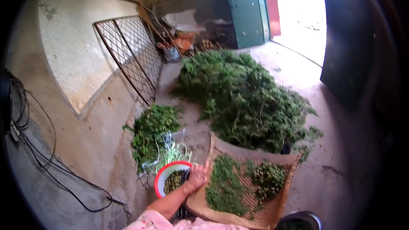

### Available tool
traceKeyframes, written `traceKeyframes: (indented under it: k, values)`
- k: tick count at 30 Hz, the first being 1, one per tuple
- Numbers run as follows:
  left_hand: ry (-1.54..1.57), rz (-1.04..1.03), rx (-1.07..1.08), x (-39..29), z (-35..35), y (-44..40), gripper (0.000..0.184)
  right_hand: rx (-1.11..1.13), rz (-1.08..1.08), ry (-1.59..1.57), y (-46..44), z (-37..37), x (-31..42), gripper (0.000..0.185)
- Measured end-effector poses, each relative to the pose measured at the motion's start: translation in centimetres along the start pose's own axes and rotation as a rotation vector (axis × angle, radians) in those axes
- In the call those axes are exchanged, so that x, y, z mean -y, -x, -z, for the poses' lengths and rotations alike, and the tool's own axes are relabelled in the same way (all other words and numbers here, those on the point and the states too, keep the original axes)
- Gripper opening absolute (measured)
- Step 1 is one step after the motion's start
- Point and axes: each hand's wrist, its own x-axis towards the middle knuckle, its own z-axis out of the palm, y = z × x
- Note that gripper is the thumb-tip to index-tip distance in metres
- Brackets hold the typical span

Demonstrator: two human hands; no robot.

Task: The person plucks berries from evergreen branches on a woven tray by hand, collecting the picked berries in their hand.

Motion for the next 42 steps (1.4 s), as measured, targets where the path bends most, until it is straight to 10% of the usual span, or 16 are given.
traceKeyframes:
  k: [2, 4, 9, 16, 24, 28, 34, 42]
  values:
    - [-0.009, -0.035, -0.001, -0.1, 1.1, -1.0, 0.07, -0.158, 0.379, -0.131, -3.2, -1.9, -1.4, 0.04]
    - [-0.032, -0.048, 0.037, -0.5, 2.3, -1.3, 0.071, 0.015, -0.614, -1.657, -8.5, -4.3, -0.5, 0.04]
    - [0.12, -0.017, 0.007, -1.3, 2.0, 0.6, 0.065, -0.103, 0.1, -1.109, -4.4, 4.1, 22.6, 0.032]
    - [0.154, -0.091, 0.031, -1.4, 2.4, 0.0, 0.071, 0.409, 0.987, -0.193, -1.0, -1.6, 31.5, 0.042]
    - [0.202, -0.067, 0.09, -1.6, 2.2, 0.4, 0.061, 0.274, 0.886, 0.378, 5.9, -6.6, 34.3, 0.067]
    - [0.137, -0.054, 0.107, -2.2, 2.9, 0.2, 0.055, 0.551, 1.037, 0.346, 10.4, -6.8, 34.4, 0.067]
    - [0.031, -0.06, -0.023, -2.6, 2.7, 0.5, 0.045, 0.811, 1.35, 0.012, 13.4, -4.9, 34.2, 0.03]
    - [0.413, -0.195, -0.034, -6.1, 3.3, -3.6, 0.03, 0.66, 1.144, 0.117, 5.5, -4.9, 33.5, 0.014]
